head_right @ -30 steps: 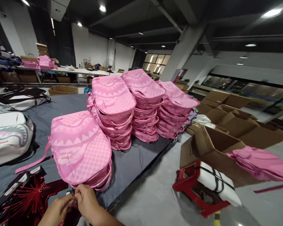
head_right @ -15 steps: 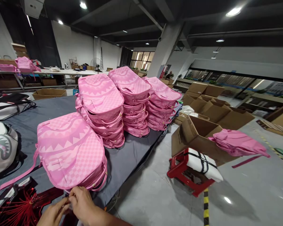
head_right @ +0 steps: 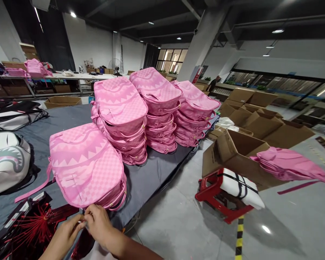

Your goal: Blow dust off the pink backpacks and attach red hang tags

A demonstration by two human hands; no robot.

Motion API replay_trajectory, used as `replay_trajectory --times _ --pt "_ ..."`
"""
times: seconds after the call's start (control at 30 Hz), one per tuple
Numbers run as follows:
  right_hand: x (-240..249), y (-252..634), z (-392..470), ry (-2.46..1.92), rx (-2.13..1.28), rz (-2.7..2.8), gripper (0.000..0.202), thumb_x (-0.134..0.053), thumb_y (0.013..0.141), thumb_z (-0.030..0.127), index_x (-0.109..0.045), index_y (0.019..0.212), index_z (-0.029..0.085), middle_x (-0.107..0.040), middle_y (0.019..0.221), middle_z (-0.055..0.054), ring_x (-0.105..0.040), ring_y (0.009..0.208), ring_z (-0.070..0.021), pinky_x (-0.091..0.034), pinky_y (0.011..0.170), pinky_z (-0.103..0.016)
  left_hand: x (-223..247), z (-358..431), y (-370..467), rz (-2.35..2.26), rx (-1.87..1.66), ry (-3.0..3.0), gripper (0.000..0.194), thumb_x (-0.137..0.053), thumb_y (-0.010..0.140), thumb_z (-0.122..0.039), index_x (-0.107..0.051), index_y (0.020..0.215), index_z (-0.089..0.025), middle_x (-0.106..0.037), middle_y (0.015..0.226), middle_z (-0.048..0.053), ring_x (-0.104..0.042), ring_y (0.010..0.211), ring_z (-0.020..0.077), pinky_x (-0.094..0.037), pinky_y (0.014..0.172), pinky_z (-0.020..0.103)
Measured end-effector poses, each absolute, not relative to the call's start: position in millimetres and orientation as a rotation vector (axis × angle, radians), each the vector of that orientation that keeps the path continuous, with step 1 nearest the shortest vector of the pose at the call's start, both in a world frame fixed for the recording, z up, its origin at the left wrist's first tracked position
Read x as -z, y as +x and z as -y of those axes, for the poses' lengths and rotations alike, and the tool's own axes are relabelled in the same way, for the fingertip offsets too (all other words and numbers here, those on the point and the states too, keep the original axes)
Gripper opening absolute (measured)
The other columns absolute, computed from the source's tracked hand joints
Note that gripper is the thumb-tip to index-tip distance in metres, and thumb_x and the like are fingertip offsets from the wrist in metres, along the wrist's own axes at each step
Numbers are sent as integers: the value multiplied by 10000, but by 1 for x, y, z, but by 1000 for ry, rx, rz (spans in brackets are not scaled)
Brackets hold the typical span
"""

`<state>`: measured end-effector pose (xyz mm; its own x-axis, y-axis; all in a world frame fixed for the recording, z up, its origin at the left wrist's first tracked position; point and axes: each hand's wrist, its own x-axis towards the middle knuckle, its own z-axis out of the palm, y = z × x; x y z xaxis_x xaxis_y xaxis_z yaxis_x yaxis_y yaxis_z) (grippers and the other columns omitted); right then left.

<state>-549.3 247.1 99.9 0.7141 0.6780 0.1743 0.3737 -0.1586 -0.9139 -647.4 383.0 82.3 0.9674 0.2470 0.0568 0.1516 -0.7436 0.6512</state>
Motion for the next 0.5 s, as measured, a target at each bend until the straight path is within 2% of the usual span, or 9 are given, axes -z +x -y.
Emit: replay_trajectory --times 0.07,0.2,0.33,0.43,0.5 --pt "-99 -548 -247 -1758 -331 851 188 -542 760 20 -633 779 184 -597 718 42 -524 671 -109 -363 640 -201 -84 -381 -646 -258 -195 2396 299 -338 950 -338 -619 892 -253 -694 750 10 -671 681 168 -485 638 236" --pt "-97 -545 -246 -1742 -316 833 182 -530 783 41 -638 800 187 -611 742 36 -534 689 -111 -372 646 -201 -82 -379 -643 -317 -278 2422 204 -417 907 -316 -546 775 -228 -632 705 -5 -616 621 150 -476 600 231" --pt "-98 -547 -244 -1728 -336 850 165 -512 819 80 -632 798 191 -628 759 25 -550 718 -122 -393 680 -214 -89 -374 -643 -271 -279 2360 231 -370 918 -251 -586 840 -222 -672 780 13 -645 712 164 -486 673 245" --pt "-97 -548 -241 -1691 -390 836 138 -496 856 148 -618 806 191 -633 768 11 -565 728 -135 -412 689 -228 -107 -371 -644 -353 -195 2437 201 -447 925 -279 -587 799 -208 -667 771 20 -628 720 169 -440 667 253" --pt "-96 -546 -240 -1670 -430 806 138 -480 874 200 -605 818 190 -632 767 0 -578 721 -146 -424 681 -239 -116 -371 -644 -333 -136 2470 155 -488 915 -257 -612 839 -206 -687 826 25 -635 779 175 -426 701 256"
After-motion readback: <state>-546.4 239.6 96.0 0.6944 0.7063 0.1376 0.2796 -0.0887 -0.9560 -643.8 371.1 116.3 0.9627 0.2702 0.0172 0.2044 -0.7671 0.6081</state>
